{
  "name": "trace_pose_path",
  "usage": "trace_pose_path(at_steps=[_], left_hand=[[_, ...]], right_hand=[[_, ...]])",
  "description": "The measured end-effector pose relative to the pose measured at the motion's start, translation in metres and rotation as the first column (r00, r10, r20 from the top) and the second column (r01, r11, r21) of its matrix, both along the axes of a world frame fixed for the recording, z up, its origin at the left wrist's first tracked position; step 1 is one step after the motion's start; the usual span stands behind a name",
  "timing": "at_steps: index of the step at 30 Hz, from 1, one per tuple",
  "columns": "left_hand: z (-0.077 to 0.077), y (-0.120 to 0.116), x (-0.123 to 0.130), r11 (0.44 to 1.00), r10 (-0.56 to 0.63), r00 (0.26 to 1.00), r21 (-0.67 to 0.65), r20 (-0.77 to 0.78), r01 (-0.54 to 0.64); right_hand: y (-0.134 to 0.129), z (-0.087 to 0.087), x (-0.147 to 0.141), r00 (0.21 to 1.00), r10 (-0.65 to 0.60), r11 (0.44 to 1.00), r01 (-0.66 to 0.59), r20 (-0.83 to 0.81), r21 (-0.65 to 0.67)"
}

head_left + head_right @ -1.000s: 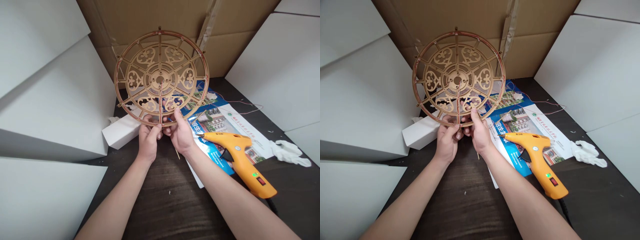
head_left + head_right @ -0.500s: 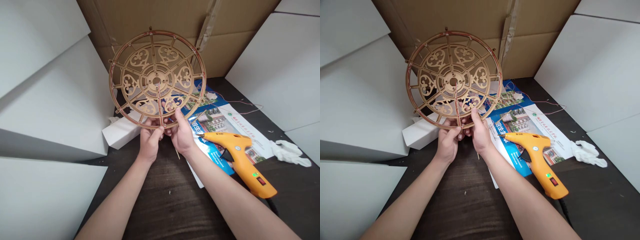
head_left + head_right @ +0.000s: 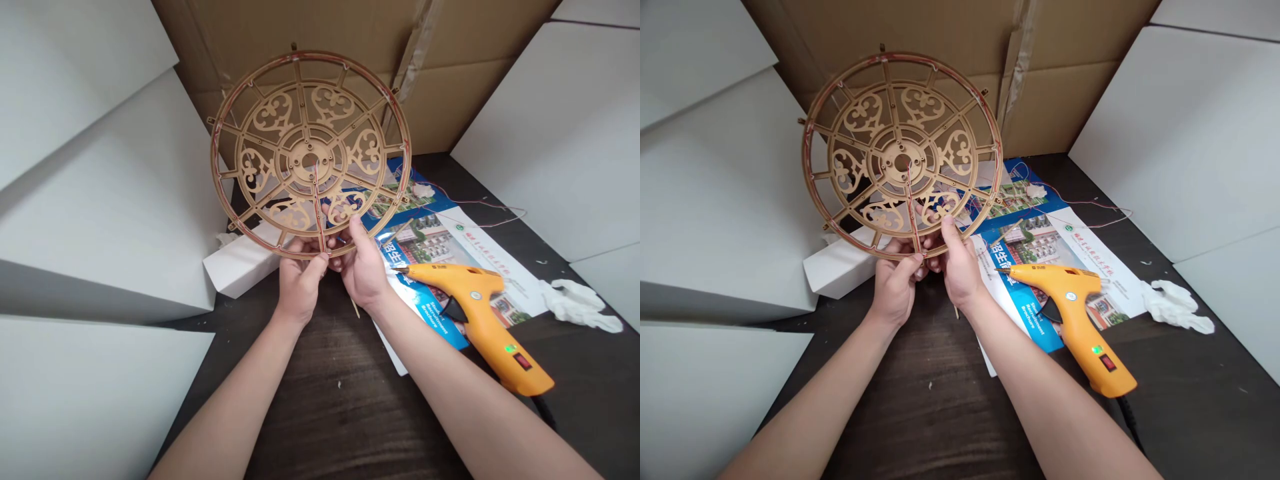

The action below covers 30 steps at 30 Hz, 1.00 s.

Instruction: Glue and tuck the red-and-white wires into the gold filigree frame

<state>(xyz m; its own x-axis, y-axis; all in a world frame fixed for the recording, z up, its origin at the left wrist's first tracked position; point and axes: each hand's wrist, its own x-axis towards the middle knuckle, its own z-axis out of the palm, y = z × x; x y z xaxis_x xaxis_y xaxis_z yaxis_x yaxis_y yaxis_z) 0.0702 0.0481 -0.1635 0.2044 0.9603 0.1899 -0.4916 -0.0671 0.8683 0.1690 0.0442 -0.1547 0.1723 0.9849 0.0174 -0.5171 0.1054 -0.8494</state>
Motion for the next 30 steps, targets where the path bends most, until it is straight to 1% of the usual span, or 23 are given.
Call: trace_pose_path(at_steps=[6, 11, 15, 20, 25, 30], left_hand=[[-0.0016, 0.0003, -0.0006, 1.0, 0.015, 1.0, -0.005, -0.026, -0.015], [-0.0006, 0.0002, -0.0005, 0.999, 0.027, 0.999, -0.022, -0.046, -0.028], [0.0006, -0.0001, 0.0003, 0.999, 0.038, 0.998, -0.027, -0.051, -0.039], [0.0, -0.0006, 0.0005, 0.998, 0.052, 0.997, -0.037, -0.062, -0.054], [0.0004, 0.0002, 0.0006, 0.998, 0.054, 0.997, -0.037, -0.053, -0.056], [0.0023, 0.0001, 0.0005, 0.997, 0.053, 0.997, -0.057, -0.048, -0.056]], right_hand=[[-0.0002, -0.0004, -0.0005, 0.998, 0.014, 1.0, -0.015, -0.062, -0.01], [0.0002, -0.0015, -0.0004, 0.999, 0.01, 0.999, -0.011, -0.038, -0.032], [0.0003, -0.0014, -0.0006, 1.0, 0.012, 1.0, -0.012, -0.011, -0.012], [0.0002, -0.0015, -0.001, 0.998, 0.013, 1.0, -0.014, -0.069, -0.003], [0.0, -0.002, -0.0007, 0.999, 0.02, 1.0, -0.02, -0.034, 0.006], [0.0003, -0.0032, -0.0003, 0.998, 0.029, 1.0, -0.028, -0.061, 0.01]])
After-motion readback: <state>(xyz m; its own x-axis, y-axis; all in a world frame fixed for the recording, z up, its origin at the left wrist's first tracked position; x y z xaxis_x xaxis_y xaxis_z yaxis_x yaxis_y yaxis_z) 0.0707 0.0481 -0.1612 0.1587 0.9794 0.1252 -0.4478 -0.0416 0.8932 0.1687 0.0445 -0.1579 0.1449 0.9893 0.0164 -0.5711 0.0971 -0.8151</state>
